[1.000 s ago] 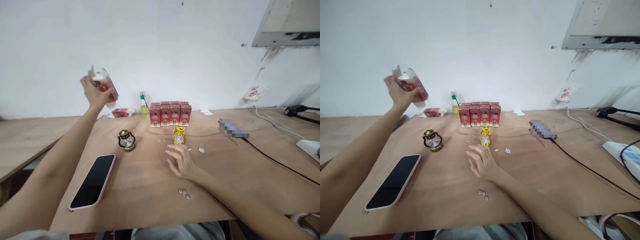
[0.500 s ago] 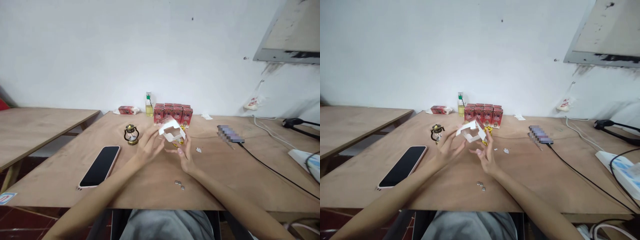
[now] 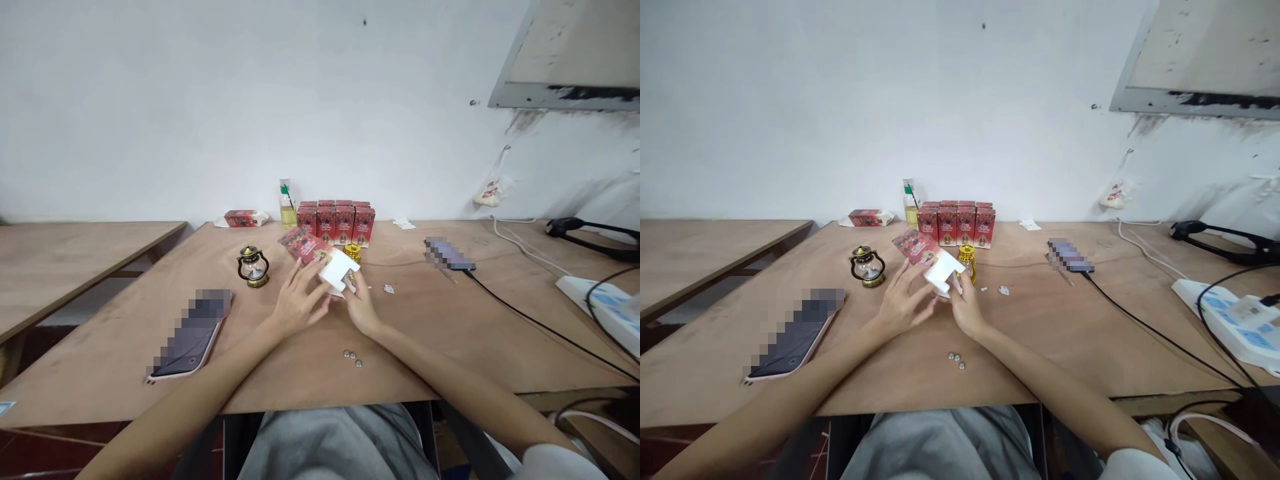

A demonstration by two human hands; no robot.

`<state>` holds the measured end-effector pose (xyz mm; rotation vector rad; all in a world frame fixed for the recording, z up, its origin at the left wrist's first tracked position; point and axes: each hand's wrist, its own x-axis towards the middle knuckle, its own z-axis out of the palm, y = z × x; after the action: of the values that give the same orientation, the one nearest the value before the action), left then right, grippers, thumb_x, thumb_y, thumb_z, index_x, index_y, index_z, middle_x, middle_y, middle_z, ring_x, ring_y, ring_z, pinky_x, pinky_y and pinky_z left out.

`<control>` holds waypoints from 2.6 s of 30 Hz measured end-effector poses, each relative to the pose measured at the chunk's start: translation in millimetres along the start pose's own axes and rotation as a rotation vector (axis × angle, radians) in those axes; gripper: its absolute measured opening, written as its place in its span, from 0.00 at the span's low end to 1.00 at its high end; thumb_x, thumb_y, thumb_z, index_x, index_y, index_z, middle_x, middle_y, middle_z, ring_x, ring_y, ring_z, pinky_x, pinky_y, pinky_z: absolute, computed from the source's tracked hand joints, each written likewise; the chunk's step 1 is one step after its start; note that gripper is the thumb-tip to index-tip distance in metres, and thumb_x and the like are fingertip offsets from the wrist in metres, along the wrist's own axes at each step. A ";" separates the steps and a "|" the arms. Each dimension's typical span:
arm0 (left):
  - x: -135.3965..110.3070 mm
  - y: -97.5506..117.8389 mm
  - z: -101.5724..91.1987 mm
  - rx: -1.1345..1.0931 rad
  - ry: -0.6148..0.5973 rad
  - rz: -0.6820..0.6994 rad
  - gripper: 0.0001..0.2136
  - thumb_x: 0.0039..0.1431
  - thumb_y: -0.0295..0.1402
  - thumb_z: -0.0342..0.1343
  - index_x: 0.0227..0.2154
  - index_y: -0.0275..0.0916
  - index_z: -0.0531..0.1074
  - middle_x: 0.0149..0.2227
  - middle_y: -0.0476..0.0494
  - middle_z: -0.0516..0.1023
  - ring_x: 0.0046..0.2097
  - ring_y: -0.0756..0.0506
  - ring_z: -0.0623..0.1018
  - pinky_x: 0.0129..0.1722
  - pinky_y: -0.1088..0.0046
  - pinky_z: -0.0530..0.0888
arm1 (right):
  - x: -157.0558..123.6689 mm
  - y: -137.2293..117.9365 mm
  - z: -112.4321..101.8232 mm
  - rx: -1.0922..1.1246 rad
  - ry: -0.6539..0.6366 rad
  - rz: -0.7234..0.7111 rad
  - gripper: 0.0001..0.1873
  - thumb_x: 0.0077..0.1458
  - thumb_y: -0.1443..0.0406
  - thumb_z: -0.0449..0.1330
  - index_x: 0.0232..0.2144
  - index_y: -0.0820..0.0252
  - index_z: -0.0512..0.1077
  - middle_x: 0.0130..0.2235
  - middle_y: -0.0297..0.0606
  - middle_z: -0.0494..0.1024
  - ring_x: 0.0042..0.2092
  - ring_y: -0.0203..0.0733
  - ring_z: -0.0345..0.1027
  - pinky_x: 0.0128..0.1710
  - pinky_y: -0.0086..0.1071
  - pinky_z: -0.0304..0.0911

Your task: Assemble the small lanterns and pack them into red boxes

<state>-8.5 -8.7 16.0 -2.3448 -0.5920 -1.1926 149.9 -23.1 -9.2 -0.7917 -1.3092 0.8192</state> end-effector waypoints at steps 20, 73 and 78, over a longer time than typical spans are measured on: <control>-0.7 -5.0 -6.9 -0.442 -0.011 -0.025 0.15 0.57 0.27 0.50 0.15 0.38 0.65 0.54 0.34 0.72 0.58 0.40 0.69 0.58 0.51 0.66 | 5.5 4.0 -10.8 -0.030 0.078 -0.006 0.16 0.54 0.65 0.52 0.44 0.55 0.72 0.49 0.39 0.76 0.47 0.44 0.72 0.42 0.40 0.72; -12.6 -19.8 13.9 -0.310 -0.171 -0.276 0.27 0.57 0.46 0.55 0.57 0.44 0.62 0.59 0.37 0.66 0.62 0.39 0.63 0.59 0.54 0.60 | -7.0 -2.4 -1.3 -0.239 -0.140 -0.081 0.35 0.50 0.72 0.53 0.60 0.49 0.57 0.61 0.40 0.61 0.54 0.42 0.64 0.44 0.35 0.70; -16.8 -21.0 18.6 -0.334 -0.183 -0.313 0.24 0.58 0.44 0.54 0.56 0.44 0.64 0.58 0.38 0.68 0.60 0.39 0.66 0.57 0.54 0.63 | -6.9 -2.3 1.5 -0.209 -0.171 -0.016 0.35 0.50 0.68 0.58 0.60 0.54 0.56 0.62 0.44 0.61 0.60 0.45 0.59 0.50 0.38 0.67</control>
<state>-17.3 15.8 -3.7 -2.7387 -0.9108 -1.3010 148.0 -30.1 -10.5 -0.8885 -1.5704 0.7581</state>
